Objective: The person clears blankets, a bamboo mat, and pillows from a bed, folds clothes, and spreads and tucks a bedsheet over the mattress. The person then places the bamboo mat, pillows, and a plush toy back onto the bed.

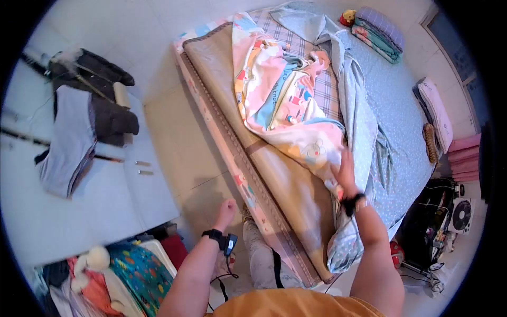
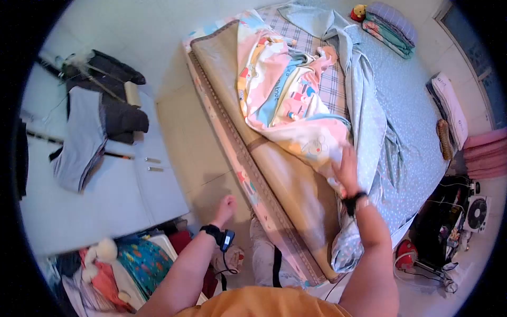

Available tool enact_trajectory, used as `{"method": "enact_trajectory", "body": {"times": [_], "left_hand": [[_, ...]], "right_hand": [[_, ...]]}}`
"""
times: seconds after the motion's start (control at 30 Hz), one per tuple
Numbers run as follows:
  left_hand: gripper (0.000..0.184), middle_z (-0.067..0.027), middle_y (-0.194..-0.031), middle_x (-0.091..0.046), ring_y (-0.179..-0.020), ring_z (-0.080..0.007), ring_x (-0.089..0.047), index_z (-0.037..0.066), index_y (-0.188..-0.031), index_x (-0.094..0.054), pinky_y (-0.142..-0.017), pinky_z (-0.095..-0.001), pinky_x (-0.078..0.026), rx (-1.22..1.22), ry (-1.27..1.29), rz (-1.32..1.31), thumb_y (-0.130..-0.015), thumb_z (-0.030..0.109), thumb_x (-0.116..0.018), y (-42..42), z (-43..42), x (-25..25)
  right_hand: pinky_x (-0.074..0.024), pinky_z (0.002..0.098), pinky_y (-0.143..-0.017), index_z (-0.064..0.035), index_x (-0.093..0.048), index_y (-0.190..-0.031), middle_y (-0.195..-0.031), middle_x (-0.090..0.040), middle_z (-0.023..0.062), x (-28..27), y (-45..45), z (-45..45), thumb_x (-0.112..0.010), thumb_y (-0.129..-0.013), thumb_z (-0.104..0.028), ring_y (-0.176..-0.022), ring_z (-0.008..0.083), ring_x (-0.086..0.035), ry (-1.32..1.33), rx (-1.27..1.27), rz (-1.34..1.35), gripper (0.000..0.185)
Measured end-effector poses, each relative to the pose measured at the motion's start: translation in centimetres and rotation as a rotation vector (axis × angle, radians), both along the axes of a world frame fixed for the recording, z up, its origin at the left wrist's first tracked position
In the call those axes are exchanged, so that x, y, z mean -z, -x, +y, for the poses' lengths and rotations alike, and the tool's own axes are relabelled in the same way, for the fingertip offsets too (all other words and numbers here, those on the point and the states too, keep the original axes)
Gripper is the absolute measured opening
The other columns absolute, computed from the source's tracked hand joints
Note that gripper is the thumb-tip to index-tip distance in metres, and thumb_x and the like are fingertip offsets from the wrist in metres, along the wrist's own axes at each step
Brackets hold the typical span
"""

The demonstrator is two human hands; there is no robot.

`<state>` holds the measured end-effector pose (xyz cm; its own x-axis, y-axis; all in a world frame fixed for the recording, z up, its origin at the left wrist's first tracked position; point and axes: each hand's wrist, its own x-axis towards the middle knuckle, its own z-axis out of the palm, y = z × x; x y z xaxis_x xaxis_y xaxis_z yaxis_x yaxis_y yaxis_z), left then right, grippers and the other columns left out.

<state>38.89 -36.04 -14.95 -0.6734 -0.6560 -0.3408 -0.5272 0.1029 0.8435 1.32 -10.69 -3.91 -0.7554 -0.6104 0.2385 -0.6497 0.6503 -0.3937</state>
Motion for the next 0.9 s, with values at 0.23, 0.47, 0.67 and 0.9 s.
{"method": "enact_trajectory", "body": {"times": [0.23, 0.47, 0.67, 0.9], "left_hand": [[0.049, -0.0099, -0.099, -0.056, -0.088, -0.0175, -0.055, -0.002, -0.115, -0.040, -0.079, -0.0325, -0.045, -0.334, -0.410, 0.010, -0.083, 0.026, -0.063, 15.2, -7.5, -4.6], [0.059, -0.0102, -0.116, -0.051, -0.107, -0.0237, -0.049, 0.005, -0.120, -0.041, -0.091, -0.0384, -0.040, -0.398, -1.051, 0.183, -0.081, 0.048, -0.056, 19.4, -14.0, 0.4], [0.076, -0.0146, -0.126, -0.043, -0.115, -0.0268, -0.043, 0.008, -0.133, -0.025, -0.095, -0.0415, -0.036, -0.395, -0.773, -0.149, -0.079, 0.052, -0.058, 20.2, -17.2, -3.3], [0.104, -0.0226, -0.140, -0.018, -0.129, -0.0343, -0.020, -0.001, -0.137, -0.011, -0.106, -0.0427, -0.019, -0.272, 0.103, -0.104, -0.068, 0.051, -0.069, 29.3, -28.6, -4.4]], "right_hand": [[-0.0408, 0.0327, -0.093, -0.0022, -0.040, -0.121, -0.116, -0.054, 0.0105, 7.7, 11.2, -6.6, -0.085, -0.044, -0.012, -0.104, 0.0210, -0.051, -0.269, 0.058, -0.810, 0.090], [-0.0478, 0.0380, -0.072, -0.0027, -0.053, -0.103, -0.087, -0.062, 0.0181, -0.5, 6.8, -9.3, -0.071, -0.066, -0.029, -0.082, 0.0303, -0.061, -0.233, 0.019, -0.586, 0.049], [-0.0480, 0.0371, -0.061, -0.0045, -0.051, -0.084, -0.077, -0.055, 0.0114, -0.6, -6.4, -13.9, -0.053, -0.073, -0.015, -0.073, 0.0257, -0.056, -0.496, 0.145, -0.079, 0.016], [-0.0477, 0.0380, -0.070, -0.0061, -0.051, -0.106, -0.085, -0.058, 0.0112, -3.4, -3.9, -13.6, -0.066, -0.068, -0.021, -0.082, 0.0289, -0.058, -0.437, 0.080, -0.389, 0.043]]}}
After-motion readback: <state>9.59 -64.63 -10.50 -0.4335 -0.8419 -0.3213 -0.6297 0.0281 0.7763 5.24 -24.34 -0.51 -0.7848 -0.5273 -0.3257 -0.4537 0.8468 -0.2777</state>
